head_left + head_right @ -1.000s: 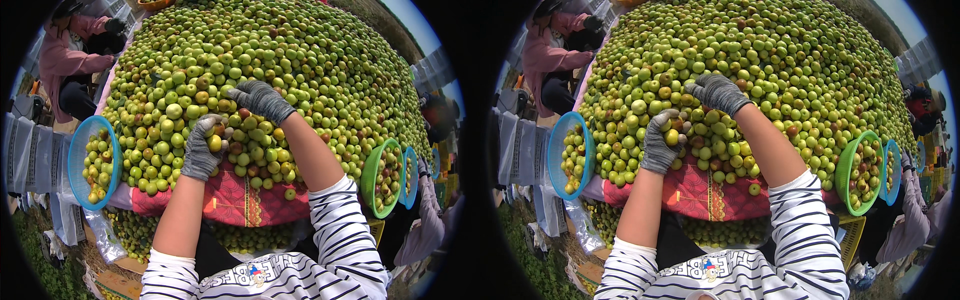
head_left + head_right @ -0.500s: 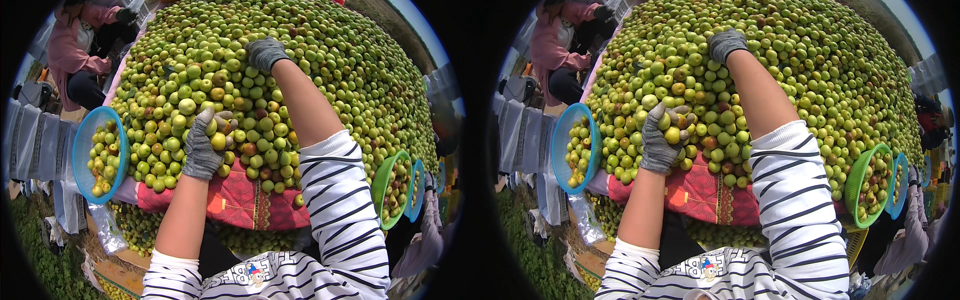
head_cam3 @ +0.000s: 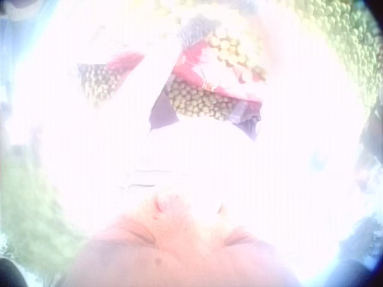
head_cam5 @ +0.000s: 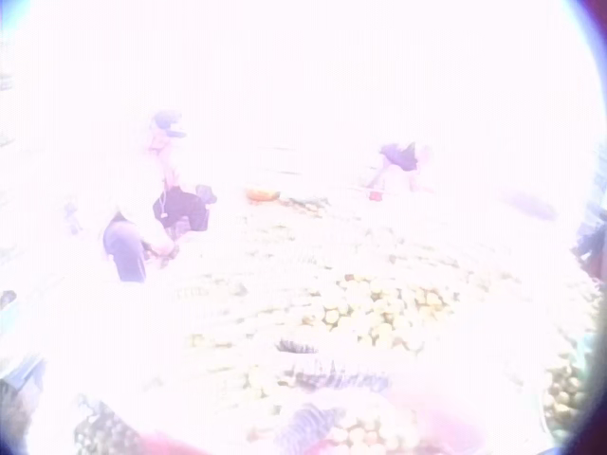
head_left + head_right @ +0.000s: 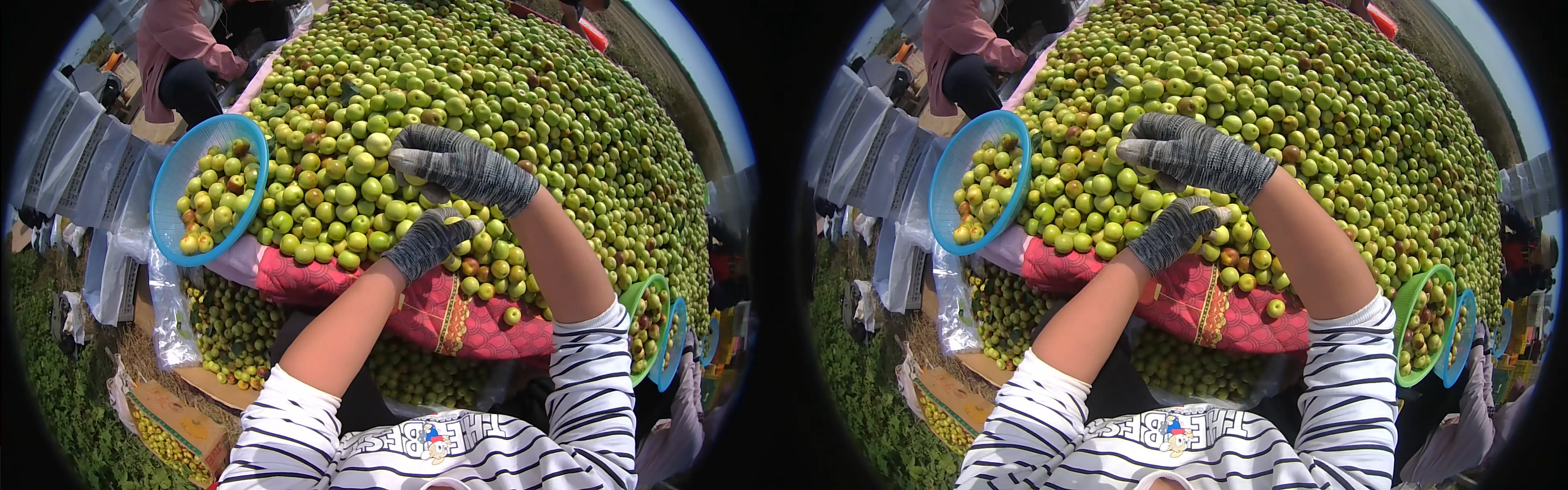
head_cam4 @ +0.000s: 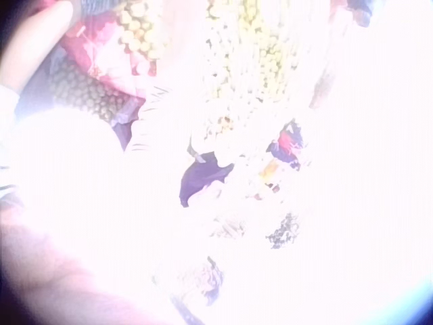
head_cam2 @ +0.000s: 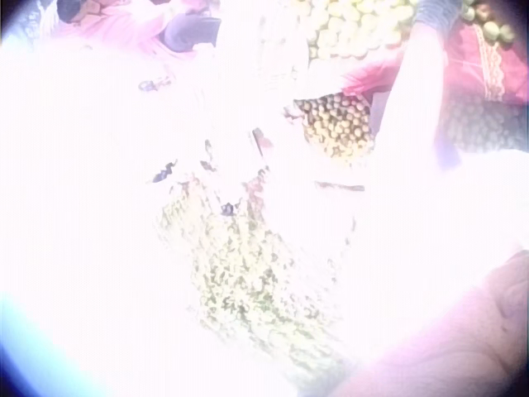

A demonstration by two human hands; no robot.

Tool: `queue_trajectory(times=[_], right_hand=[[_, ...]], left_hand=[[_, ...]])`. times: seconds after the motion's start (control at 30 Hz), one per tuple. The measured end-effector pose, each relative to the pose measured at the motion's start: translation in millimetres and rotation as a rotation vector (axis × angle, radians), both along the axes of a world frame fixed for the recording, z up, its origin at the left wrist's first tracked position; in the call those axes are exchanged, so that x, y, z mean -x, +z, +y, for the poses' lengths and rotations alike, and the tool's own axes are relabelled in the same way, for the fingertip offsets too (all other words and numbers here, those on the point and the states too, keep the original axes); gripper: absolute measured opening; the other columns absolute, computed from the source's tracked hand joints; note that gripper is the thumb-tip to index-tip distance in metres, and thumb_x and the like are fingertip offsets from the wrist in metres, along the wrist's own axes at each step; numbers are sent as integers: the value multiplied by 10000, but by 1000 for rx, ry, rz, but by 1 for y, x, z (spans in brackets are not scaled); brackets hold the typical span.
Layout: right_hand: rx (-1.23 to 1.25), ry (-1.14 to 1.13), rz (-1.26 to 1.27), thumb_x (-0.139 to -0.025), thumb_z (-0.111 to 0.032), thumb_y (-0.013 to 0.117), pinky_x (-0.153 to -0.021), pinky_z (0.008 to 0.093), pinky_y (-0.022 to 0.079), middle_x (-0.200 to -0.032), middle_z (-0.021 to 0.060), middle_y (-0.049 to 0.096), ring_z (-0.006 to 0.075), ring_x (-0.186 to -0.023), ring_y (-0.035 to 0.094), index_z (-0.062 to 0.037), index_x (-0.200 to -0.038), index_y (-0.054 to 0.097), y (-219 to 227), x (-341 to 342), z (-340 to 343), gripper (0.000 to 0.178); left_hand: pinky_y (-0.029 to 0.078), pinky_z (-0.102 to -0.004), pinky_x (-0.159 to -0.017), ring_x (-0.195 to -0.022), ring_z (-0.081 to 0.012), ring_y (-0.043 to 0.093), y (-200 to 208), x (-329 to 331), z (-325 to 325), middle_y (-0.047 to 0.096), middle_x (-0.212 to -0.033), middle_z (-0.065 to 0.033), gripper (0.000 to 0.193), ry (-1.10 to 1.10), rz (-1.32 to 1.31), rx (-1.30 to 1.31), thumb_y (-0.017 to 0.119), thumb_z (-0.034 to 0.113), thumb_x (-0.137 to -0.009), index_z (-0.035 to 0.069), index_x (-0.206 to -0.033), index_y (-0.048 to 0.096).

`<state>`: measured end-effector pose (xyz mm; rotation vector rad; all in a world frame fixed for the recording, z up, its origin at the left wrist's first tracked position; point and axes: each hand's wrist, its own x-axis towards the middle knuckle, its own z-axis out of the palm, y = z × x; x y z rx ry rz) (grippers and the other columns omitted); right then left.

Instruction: The person sorts green olives by hand, picking them from a large pile on a table and placing them into a plastic container on their lap. They repeatedly scoop and transfer olives, occasionally inspecting individual pieces before adding them to the container.

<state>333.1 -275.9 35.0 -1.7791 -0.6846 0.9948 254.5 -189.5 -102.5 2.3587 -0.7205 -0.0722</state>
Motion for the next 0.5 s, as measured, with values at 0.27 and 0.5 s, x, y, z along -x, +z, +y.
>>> queue_trajectory(times=[0.27, 0.5], right_hand=[[7, -101, -657, -937, -269, 616, -824, 297, 545, -1111, 94, 660, 123, -952, 628, -62, -1224, 610, 18, 3, 68, 354], [587, 193, -984, -796, -37, 652, -999, 396, 472, -1378, 96, 505, 283, -1196, 564, -183, -1349, 530, -50, -19, 79, 585]], left_hand=[[525, -354, -753, -842, -267, 645, 5, 13, 1, 636, -967, -124, 211, 73, 329, 403, 618, 257, -892, 70, -974, 673], [497, -414, -849, -934, -318, 642, -6, 27, -16, 676, -980, -199, 417, -176, 296, 338, 614, 470, -854, 114, -1060, 681]])
